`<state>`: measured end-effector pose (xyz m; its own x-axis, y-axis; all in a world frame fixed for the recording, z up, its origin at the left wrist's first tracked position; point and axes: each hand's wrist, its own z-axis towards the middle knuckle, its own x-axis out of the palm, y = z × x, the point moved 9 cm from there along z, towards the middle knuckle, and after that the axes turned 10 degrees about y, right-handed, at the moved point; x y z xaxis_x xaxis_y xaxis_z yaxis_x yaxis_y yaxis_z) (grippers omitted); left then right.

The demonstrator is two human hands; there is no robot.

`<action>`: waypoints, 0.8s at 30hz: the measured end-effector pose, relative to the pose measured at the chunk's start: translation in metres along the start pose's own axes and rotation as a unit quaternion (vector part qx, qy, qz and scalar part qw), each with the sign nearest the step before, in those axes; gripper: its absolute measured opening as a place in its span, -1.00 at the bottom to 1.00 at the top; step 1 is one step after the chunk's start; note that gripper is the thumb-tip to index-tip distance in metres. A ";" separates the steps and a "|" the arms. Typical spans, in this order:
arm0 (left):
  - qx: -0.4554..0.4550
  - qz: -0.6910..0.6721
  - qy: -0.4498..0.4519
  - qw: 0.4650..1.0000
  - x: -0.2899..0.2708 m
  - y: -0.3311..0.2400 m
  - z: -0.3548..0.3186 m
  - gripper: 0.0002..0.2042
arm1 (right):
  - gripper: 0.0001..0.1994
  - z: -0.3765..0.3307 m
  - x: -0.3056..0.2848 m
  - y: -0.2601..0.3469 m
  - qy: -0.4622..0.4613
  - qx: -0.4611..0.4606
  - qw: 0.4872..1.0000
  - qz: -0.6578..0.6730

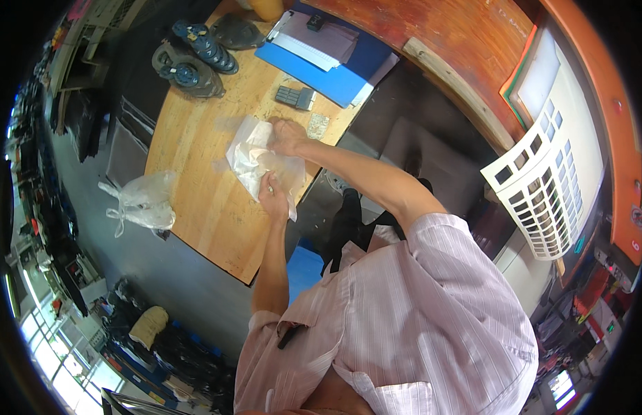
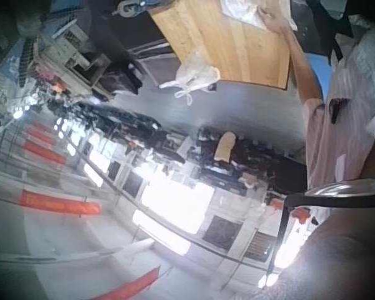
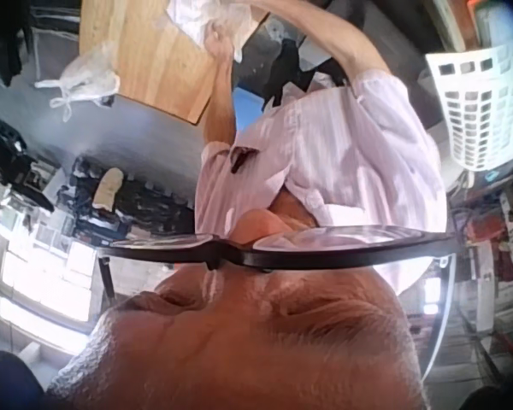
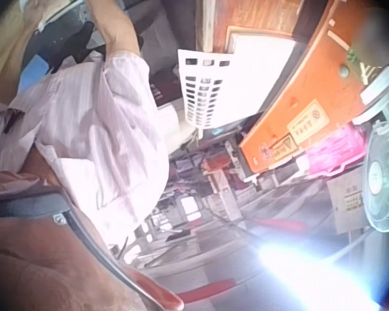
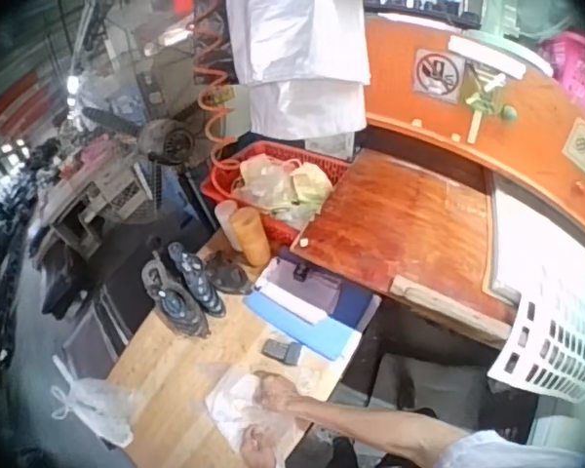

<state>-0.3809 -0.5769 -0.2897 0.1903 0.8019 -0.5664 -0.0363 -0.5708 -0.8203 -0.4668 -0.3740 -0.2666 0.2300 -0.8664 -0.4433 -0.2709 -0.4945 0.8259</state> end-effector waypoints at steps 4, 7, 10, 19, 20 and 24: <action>-0.016 -0.027 0.005 0.999 0.005 0.016 0.001 -0.72 | -0.55 -0.007 0.024 -0.014 0.143 0.044 0.988 0.043; -0.012 -0.005 -0.014 1.000 0.004 0.011 0.000 -0.74 | -0.60 -0.028 0.032 -0.022 0.190 0.040 0.975 0.106; -0.032 0.038 -0.001 0.999 0.004 0.001 0.000 -0.78 | -0.67 -0.045 0.037 -0.022 0.177 -0.001 0.970 0.165; 0.053 0.010 0.038 0.998 0.000 -0.024 -0.001 -0.54 | -0.70 -0.059 -0.037 -0.029 -0.074 0.014 0.997 -0.014; 0.051 0.029 0.032 0.998 -0.001 -0.027 -0.001 -0.59 | -0.69 -0.059 -0.044 -0.032 -0.075 0.028 0.996 -0.026; -0.057 0.051 0.047 0.996 0.000 -0.028 -0.002 -0.64 | -0.68 -0.073 -0.056 -0.011 -0.117 -0.046 0.992 -0.033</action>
<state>-0.3780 -0.5611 -0.2663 0.2823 0.7218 -0.6319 0.0513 -0.6691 -0.7414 -0.4082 -0.3151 -0.2257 0.0188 -0.8301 -0.5573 -0.1742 -0.5516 0.8157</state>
